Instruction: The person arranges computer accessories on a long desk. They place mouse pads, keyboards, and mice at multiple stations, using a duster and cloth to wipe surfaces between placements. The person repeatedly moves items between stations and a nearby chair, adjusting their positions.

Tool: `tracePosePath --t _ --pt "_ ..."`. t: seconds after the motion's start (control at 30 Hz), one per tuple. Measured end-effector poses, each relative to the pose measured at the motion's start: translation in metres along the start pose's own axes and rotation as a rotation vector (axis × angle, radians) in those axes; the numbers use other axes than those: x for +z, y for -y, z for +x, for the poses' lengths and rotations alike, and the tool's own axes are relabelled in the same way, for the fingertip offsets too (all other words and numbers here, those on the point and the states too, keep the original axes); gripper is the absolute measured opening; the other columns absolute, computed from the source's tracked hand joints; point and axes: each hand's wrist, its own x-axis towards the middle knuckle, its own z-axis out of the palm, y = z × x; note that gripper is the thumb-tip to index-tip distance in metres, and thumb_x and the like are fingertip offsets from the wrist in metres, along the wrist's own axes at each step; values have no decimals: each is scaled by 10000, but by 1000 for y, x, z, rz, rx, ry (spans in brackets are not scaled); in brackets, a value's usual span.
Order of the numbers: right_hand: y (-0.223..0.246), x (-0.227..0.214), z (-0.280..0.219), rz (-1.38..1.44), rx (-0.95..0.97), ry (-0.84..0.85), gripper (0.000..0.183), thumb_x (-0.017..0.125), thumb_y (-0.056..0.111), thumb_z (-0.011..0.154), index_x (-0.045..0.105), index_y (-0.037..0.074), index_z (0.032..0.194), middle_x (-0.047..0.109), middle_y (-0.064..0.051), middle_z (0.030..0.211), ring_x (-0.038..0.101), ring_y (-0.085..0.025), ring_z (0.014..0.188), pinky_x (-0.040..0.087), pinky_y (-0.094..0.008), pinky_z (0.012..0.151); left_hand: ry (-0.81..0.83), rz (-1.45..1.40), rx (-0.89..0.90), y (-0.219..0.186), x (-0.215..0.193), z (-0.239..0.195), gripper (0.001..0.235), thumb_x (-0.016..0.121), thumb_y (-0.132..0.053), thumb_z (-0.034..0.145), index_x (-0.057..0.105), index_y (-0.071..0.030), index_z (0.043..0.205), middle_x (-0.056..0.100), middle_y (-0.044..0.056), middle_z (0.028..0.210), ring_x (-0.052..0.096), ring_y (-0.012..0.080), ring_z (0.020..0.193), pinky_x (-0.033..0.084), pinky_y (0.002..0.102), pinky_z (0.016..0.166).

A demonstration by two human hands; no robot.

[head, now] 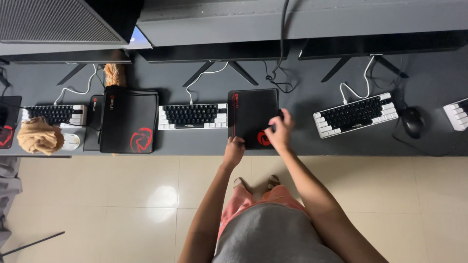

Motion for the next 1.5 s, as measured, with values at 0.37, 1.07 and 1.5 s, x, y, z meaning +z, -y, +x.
tracePosePath --t 0.37,1.07,1.5 --pt "27 43 -18 23 -191 469 681 853 6 661 559 126 1264 148 -266 1645 225 -535 1490 325 -572 1173 187 208 87 24 8 -12 481 756 -146 824 600 -48 1268 436 177 1493 407 417 1353 408 468 1107" --pt "33 37 4 -287 99 630 932 915 199 692 407 167 1473 165 -259 1637 353 -496 1395 467 -511 1051 144 187 -133 -30 11 14 348 712 -235 874 662 -104 1192 615 174 1290 573 422 1188 513 485 960" --pt "-49 19 1 -169 474 333 891 911 325 644 409 199 1369 419 -211 1429 418 -495 1250 390 -606 1037 56 -6 86 -51 68 96 475 698 -114 849 577 -47 1303 626 275 1225 619 464 1113 529 469 957"
